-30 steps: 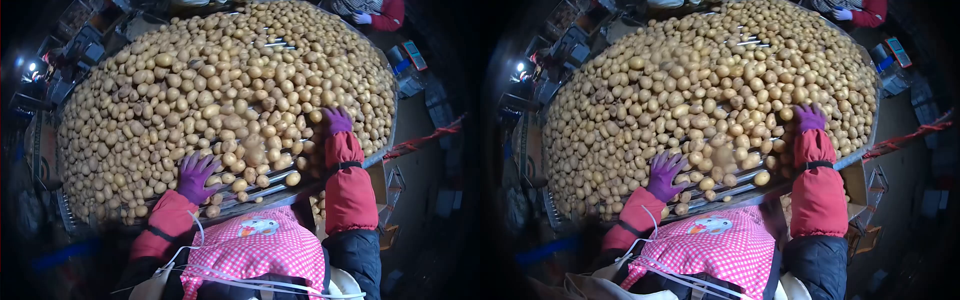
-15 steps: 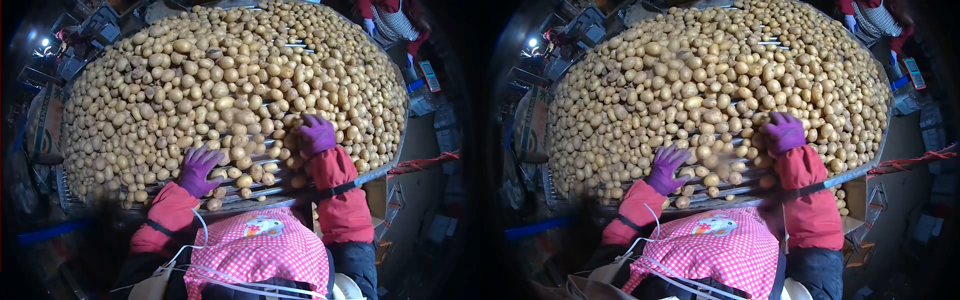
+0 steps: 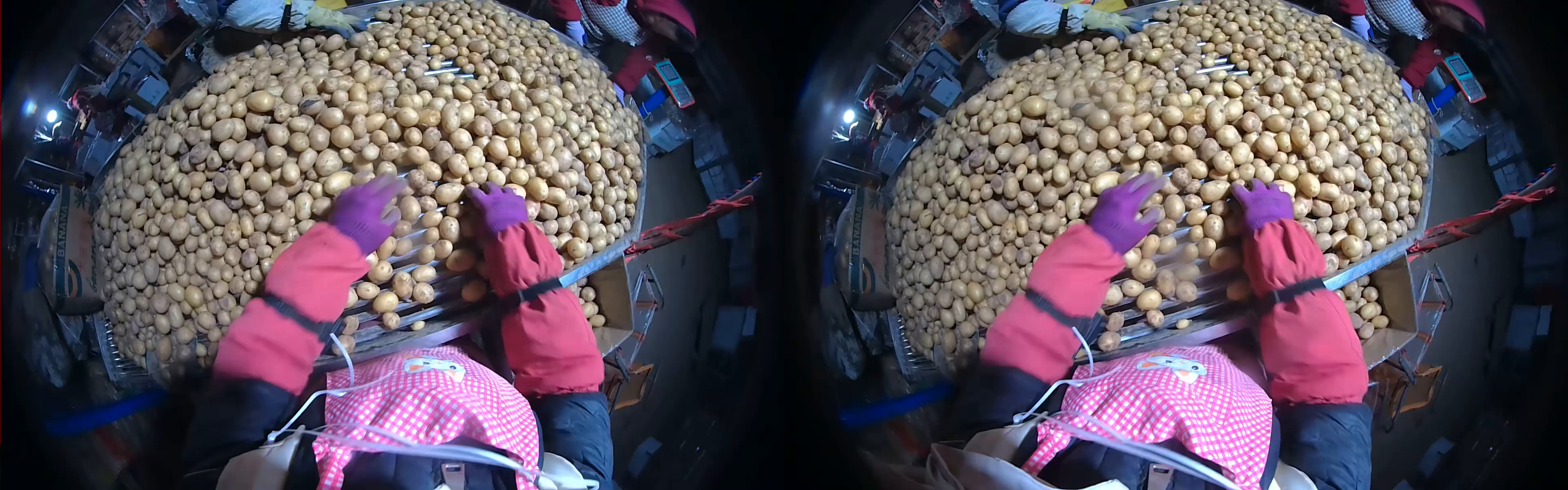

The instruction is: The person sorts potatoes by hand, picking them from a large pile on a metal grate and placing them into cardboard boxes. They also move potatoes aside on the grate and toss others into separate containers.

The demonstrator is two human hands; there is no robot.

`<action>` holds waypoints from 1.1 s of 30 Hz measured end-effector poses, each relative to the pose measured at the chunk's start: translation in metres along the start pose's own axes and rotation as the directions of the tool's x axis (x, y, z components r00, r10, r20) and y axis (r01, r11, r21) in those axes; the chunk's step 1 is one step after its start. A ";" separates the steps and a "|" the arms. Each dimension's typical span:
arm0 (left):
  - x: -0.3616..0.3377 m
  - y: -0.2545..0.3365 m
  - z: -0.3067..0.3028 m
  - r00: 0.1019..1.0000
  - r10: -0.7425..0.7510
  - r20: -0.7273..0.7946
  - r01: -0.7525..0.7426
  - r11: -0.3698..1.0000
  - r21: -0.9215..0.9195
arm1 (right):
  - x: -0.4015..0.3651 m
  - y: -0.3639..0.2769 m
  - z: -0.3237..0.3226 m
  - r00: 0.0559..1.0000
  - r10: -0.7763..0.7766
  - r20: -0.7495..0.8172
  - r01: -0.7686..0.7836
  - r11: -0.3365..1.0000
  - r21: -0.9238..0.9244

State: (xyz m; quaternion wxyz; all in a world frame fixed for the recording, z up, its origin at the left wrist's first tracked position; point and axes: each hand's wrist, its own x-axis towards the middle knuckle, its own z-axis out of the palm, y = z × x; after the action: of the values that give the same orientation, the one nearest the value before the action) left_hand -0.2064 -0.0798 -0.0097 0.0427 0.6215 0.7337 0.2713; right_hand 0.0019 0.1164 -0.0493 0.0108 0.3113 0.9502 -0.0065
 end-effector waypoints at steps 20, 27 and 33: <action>0.017 -0.005 -0.010 0.939 -0.328 0.106 0.307 0.657 -0.689 | -0.002 -0.051 -0.047 0.920 0.015 0.393 -0.322 -0.542 0.776; 0.044 0.008 0.047 0.867 -0.017 0.498 -0.140 0.951 0.277 | -0.086 0.000 -0.023 0.880 0.145 0.453 -0.035 -0.930 0.366; 0.055 -0.020 0.095 0.874 0.097 0.476 -0.206 0.962 0.182 | -0.126 -0.005 -0.012 0.931 0.144 0.335 0.036 -0.951 0.308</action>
State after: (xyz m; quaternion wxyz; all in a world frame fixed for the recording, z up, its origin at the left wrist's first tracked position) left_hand -0.1987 0.0024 -0.0841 0.1238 0.7246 0.6772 0.0324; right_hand 0.1002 0.0381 -0.0346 -0.3435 0.2281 0.0806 -0.9074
